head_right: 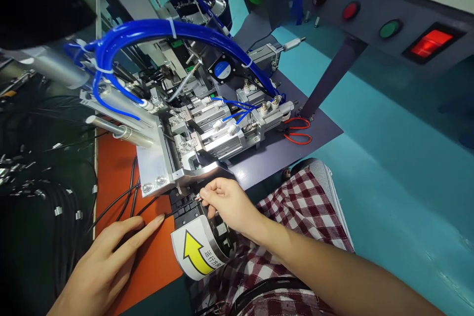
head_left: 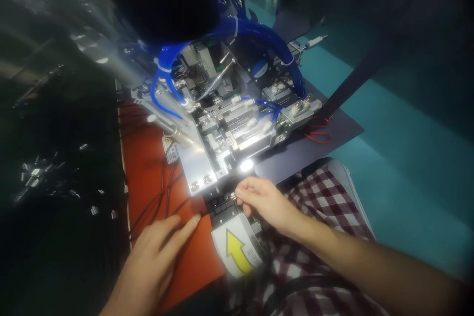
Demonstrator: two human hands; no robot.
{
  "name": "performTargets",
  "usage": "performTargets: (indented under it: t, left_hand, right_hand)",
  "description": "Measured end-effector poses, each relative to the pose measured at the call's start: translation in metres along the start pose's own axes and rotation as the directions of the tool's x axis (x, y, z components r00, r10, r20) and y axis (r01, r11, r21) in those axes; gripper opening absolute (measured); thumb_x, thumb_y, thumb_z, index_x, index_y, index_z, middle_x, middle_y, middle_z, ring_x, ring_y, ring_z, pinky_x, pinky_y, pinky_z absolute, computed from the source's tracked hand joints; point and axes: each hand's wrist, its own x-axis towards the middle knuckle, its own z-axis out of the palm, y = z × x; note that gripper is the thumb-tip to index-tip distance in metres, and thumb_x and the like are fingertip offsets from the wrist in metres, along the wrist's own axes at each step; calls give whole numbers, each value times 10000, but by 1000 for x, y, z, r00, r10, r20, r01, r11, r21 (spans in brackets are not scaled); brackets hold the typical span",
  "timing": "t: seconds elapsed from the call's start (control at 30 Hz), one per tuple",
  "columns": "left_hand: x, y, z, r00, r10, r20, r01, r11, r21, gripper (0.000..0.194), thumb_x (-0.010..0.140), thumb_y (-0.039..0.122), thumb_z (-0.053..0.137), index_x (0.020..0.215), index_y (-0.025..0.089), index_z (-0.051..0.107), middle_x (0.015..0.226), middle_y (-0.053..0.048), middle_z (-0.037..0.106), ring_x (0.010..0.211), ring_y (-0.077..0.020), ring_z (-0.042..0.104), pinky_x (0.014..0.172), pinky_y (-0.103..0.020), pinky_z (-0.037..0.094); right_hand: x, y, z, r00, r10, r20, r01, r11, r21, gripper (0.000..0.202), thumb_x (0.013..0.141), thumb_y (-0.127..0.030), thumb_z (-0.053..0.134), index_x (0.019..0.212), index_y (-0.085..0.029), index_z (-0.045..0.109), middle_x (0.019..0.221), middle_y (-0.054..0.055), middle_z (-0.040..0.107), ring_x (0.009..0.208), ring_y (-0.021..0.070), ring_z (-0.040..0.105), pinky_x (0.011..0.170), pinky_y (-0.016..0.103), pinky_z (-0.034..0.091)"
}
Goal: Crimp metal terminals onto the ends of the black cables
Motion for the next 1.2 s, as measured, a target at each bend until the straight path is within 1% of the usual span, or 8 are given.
performTargets:
  t: [0.07, 0.17, 0.27, 0.37, 0.53, 0.8, 1.03, 1.2]
  left_hand:
    - [0, 1, 1, 1000, -4, -8, 4, 1000, 2, 633, 898, 32, 318, 1431, 373, 343, 1089, -64, 562, 940, -200, 558, 793, -312, 458]
    - [-1, 2, 2, 1000, -15, -8, 15, 1000, -5, 600, 900, 37, 314, 1407, 347, 392, 1101, -71, 556, 953, -204, 547, 793, -319, 462]
    - [-1, 2, 2, 1000, -15, -10, 14, 1000, -20, 571, 895, 37, 320, 1374, 320, 448, 1097, -74, 561, 954, -204, 545, 805, -325, 466]
    - [-1, 2, 2, 1000, -12, -10, 12, 1000, -27, 563, 887, 31, 321, 1354, 305, 477, 1095, -75, 566, 961, -205, 546, 811, -327, 473]
    - [-2, 1, 3, 1000, -14, -15, 14, 1000, -13, 561, 882, 30, 325, 1343, 303, 492, 1093, -75, 576, 959, -207, 550, 801, -331, 481]
    - [-2, 0, 4, 1000, -6, -24, 6, 1000, -4, 577, 888, 42, 321, 1371, 326, 458, 1098, -75, 573, 949, -208, 555, 804, -330, 484]
    - [-2, 0, 3, 1000, -12, -12, 12, 1000, -1, 600, 882, 37, 322, 1389, 339, 431, 1083, -68, 588, 950, -211, 561, 812, -336, 486]
    - [-2, 0, 2, 1000, -28, 6, 28, 999, -22, 569, 890, 48, 326, 1367, 328, 461, 1089, -64, 591, 964, -210, 561, 826, -342, 487]
  right_hand:
    - [-2, -3, -2, 999, 32, -42, -33, 999, -15, 216, 859, -275, 560, 674, -163, 562, 498, -63, 517, 481, 86, 485, 601, 252, 400]
    - [-7, -5, -3, 991, 32, -127, -33, 999, -8, 240, 870, -284, 530, 673, -153, 573, 571, -45, 553, 494, 78, 484, 603, 250, 395]
    - [-11, -3, -2, 996, 16, -93, -15, 1000, 3, 258, 858, -314, 535, 660, -151, 567, 575, -43, 546, 503, 80, 477, 603, 251, 390]
    - [-11, -2, 1, 998, -21, -51, 21, 1000, -15, 187, 804, -284, 591, 666, -159, 568, 509, -62, 503, 510, 93, 469, 596, 253, 383]
    - [-7, 0, 3, 996, -54, -71, 51, 998, -43, 85, 736, -222, 618, 691, -164, 574, 508, -68, 490, 490, 92, 453, 538, 242, 359]
    - [-7, 12, -1, 957, -248, -148, 227, 963, -148, 118, 723, -226, 616, 651, -187, 530, 514, -67, 454, 475, 92, 412, 474, 233, 307]
    - [-4, 8, -2, 981, -177, -78, 171, 982, -79, 165, 799, -312, 585, 714, -178, 540, 622, -38, 544, 506, 96, 493, 529, 249, 395]
    - [-3, 8, 4, 984, -161, -77, 152, 982, -111, 187, 821, -319, 585, 704, -185, 525, 545, -62, 501, 484, 98, 479, 521, 246, 383]
